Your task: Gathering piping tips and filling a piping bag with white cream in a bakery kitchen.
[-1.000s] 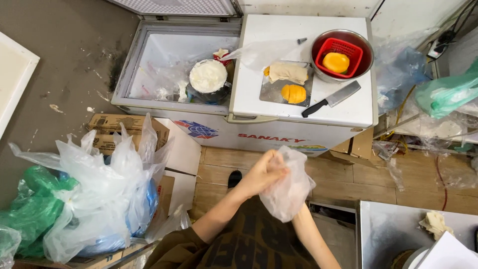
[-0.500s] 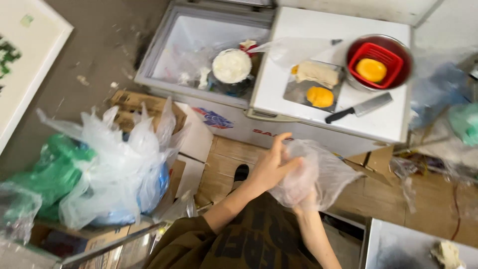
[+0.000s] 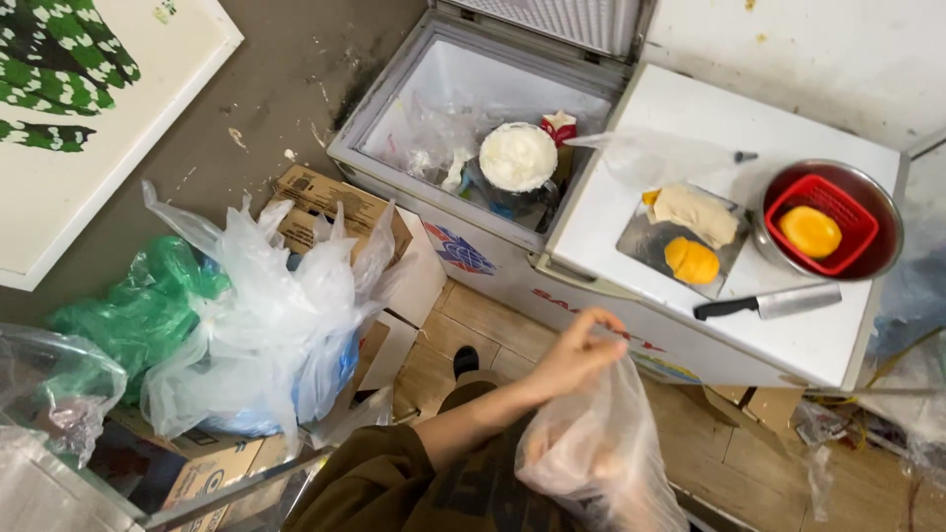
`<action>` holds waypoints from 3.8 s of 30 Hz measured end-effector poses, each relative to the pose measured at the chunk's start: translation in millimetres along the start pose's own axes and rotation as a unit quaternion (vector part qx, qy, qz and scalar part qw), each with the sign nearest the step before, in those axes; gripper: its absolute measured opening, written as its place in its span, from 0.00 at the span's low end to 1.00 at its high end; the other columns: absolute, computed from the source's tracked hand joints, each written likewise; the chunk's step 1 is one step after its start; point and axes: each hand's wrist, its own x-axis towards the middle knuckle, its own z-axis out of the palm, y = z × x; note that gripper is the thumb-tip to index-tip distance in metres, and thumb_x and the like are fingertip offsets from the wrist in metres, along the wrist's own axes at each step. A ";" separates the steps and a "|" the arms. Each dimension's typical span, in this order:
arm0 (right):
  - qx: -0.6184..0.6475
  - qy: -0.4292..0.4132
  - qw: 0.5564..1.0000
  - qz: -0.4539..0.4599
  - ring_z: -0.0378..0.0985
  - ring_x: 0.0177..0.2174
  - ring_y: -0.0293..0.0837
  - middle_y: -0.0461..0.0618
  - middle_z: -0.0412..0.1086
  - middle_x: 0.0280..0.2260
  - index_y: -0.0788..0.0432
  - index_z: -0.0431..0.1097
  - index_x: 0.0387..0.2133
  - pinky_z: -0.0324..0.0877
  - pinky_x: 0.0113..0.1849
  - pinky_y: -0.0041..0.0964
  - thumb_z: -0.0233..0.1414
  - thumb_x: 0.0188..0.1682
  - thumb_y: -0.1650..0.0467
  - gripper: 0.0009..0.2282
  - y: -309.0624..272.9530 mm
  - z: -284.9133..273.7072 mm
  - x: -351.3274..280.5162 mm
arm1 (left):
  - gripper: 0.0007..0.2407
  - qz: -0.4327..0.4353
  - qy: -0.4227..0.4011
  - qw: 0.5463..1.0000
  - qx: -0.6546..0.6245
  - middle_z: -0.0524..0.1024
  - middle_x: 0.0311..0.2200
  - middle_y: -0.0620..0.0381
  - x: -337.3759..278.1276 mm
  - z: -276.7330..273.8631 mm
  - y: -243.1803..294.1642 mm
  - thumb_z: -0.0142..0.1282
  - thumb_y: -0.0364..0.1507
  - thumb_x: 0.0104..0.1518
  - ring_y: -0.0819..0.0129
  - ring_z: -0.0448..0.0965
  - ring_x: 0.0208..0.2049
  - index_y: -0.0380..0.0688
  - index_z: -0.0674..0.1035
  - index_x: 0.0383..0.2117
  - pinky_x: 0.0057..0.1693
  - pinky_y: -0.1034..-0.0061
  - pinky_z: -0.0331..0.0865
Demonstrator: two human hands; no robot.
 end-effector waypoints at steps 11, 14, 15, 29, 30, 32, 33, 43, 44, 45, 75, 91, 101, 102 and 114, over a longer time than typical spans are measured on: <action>-0.042 0.063 0.993 -0.090 0.75 0.39 0.46 0.50 0.71 0.41 0.55 0.68 0.48 0.74 0.38 0.35 0.60 0.39 0.69 0.21 -160.8 318.0 92.8 | 0.25 0.050 -0.074 0.995 -0.038 0.64 0.53 0.43 55.1 -113.8 54.3 0.63 0.35 0.61 0.61 0.65 0.53 0.38 0.66 0.60 0.54 0.68 0.62; -0.121 0.091 0.971 -0.185 0.72 0.46 0.45 0.51 0.65 0.49 0.56 0.63 0.54 0.72 0.44 0.37 0.54 0.46 0.66 0.21 -152.9 330.8 127.2 | 0.36 0.165 -0.135 0.977 -0.001 0.59 0.68 0.43 60.3 -119.4 96.6 0.69 0.39 0.51 0.57 0.63 0.67 0.44 0.62 0.66 0.71 0.56 0.60; -0.121 0.088 0.972 -0.179 0.72 0.46 0.45 0.51 0.65 0.49 0.56 0.63 0.54 0.72 0.44 0.37 0.54 0.46 0.66 0.21 -149.9 333.5 138.6 | 0.36 0.163 -0.128 0.978 -0.001 0.59 0.68 0.43 62.2 -119.1 97.0 0.69 0.39 0.51 0.57 0.63 0.67 0.44 0.62 0.66 0.71 0.56 0.60; 0.105 0.084 0.966 -0.222 0.65 0.63 0.57 0.65 0.60 0.63 0.62 0.52 0.70 0.65 0.61 0.47 0.53 0.55 0.70 0.29 -237.6 305.3 315.0 | 0.12 -0.028 -0.096 0.966 0.239 0.82 0.27 0.56 110.1 -166.4 42.6 0.48 0.33 0.70 0.68 0.79 0.19 0.39 0.81 0.48 0.24 0.73 0.68; 0.102 0.082 0.968 -0.216 0.65 0.63 0.57 0.65 0.60 0.63 0.62 0.52 0.70 0.65 0.61 0.47 0.53 0.55 0.70 0.29 -238.8 291.3 326.8 | 0.12 -0.029 -0.090 0.967 0.237 0.82 0.27 0.56 112.6 -173.5 35.5 0.48 0.33 0.70 0.68 0.79 0.19 0.39 0.81 0.48 0.24 0.73 0.68; 0.212 0.159 0.961 -0.077 0.72 0.58 0.62 0.68 0.66 0.59 0.67 0.58 0.63 0.70 0.54 0.52 0.53 0.51 0.68 0.26 -246.7 264.5 355.6 | 0.11 0.109 -0.051 0.941 0.317 0.82 0.26 0.61 123.6 -187.2 23.0 0.47 0.32 0.71 0.69 0.75 0.16 0.40 0.82 0.41 0.24 0.75 0.66; 0.208 0.156 0.963 -0.071 0.72 0.58 0.62 0.68 0.66 0.59 0.67 0.58 0.63 0.70 0.54 0.52 0.53 0.51 0.68 0.26 -231.8 231.4 377.8 | 0.11 0.109 -0.043 0.941 0.317 0.82 0.26 0.61 132.3 -191.3 25.4 0.47 0.32 0.71 0.69 0.75 0.16 0.40 0.82 0.41 0.24 0.75 0.66; -0.027 0.085 0.971 -0.224 0.71 0.55 0.48 0.52 0.65 0.55 0.58 0.54 0.66 0.71 0.56 0.46 0.61 0.49 0.63 0.33 -217.3 242.1 439.5 | 0.46 0.187 0.078 0.783 0.588 0.42 0.71 0.37 232.7 -190.3 95.4 0.74 0.40 0.35 0.36 0.42 0.72 0.47 0.61 0.66 0.69 0.35 0.53; -0.053 0.088 0.968 -0.229 0.71 0.54 0.48 0.53 0.65 0.55 0.58 0.54 0.65 0.71 0.55 0.46 0.61 0.50 0.63 0.32 -224.6 254.1 469.8 | 0.45 0.216 0.039 0.744 0.631 0.36 0.73 0.44 240.6 -185.9 100.5 0.74 0.39 0.34 0.38 0.37 0.73 0.57 0.63 0.67 0.68 0.32 0.54; -0.079 0.092 0.964 -0.237 0.71 0.54 0.48 0.53 0.66 0.54 0.59 0.55 0.64 0.71 0.55 0.46 0.61 0.50 0.63 0.31 -222.4 251.5 472.1 | 0.45 0.217 0.037 0.744 0.631 0.36 0.73 0.44 245.7 -185.1 95.2 0.74 0.39 0.34 0.38 0.37 0.73 0.57 0.63 0.67 0.68 0.32 0.54; -0.652 0.009 0.688 -0.317 0.73 0.46 0.55 0.61 0.69 0.45 0.66 0.69 0.46 0.69 0.48 0.44 0.55 0.53 0.70 0.12 -111.8 175.3 584.2 | 0.16 0.074 0.087 0.923 0.368 0.81 0.50 0.51 235.6 -256.1 -19.4 0.48 0.16 0.55 0.56 0.84 0.46 0.42 0.82 0.46 0.51 0.68 0.79; -0.676 -0.064 0.692 -0.245 0.76 0.45 0.56 0.61 0.72 0.46 0.67 0.67 0.52 0.71 0.49 0.44 0.58 0.48 0.69 0.20 -94.9 102.5 706.1 | 0.16 -0.039 0.130 0.907 0.399 0.74 0.58 0.46 215.1 -346.4 12.3 0.58 0.31 0.61 0.49 0.77 0.55 0.40 0.76 0.54 0.56 0.63 0.73; -0.657 -0.108 0.722 -0.188 0.76 0.46 0.54 0.59 0.72 0.46 0.65 0.67 0.52 0.72 0.49 0.43 0.61 0.42 0.70 0.23 -85.0 145.0 767.5 | 0.14 -0.057 0.186 0.910 0.366 0.76 0.56 0.46 212.4 -339.2 20.1 0.59 0.25 0.59 0.49 0.78 0.54 0.39 0.78 0.51 0.56 0.61 0.73; -0.655 -0.109 0.726 -0.180 0.77 0.46 0.54 0.59 0.72 0.46 0.65 0.66 0.52 0.72 0.49 0.43 0.61 0.42 0.70 0.24 -104.3 146.9 751.1 | 0.14 -0.059 0.186 0.910 0.366 0.76 0.56 0.46 213.2 -337.8 18.5 0.59 0.25 0.59 0.49 0.78 0.54 0.39 0.78 0.51 0.56 0.61 0.73; -0.634 -0.114 0.759 -0.095 0.77 0.46 0.52 0.57 0.73 0.46 0.64 0.66 0.52 0.73 0.49 0.43 0.64 0.35 0.71 0.28 -119.3 176.2 614.9 | 0.12 -0.046 0.145 0.923 0.354 0.76 0.57 0.43 208.3 -329.1 28.6 0.56 0.24 0.62 0.47 0.78 0.54 0.36 0.79 0.51 0.57 0.59 0.72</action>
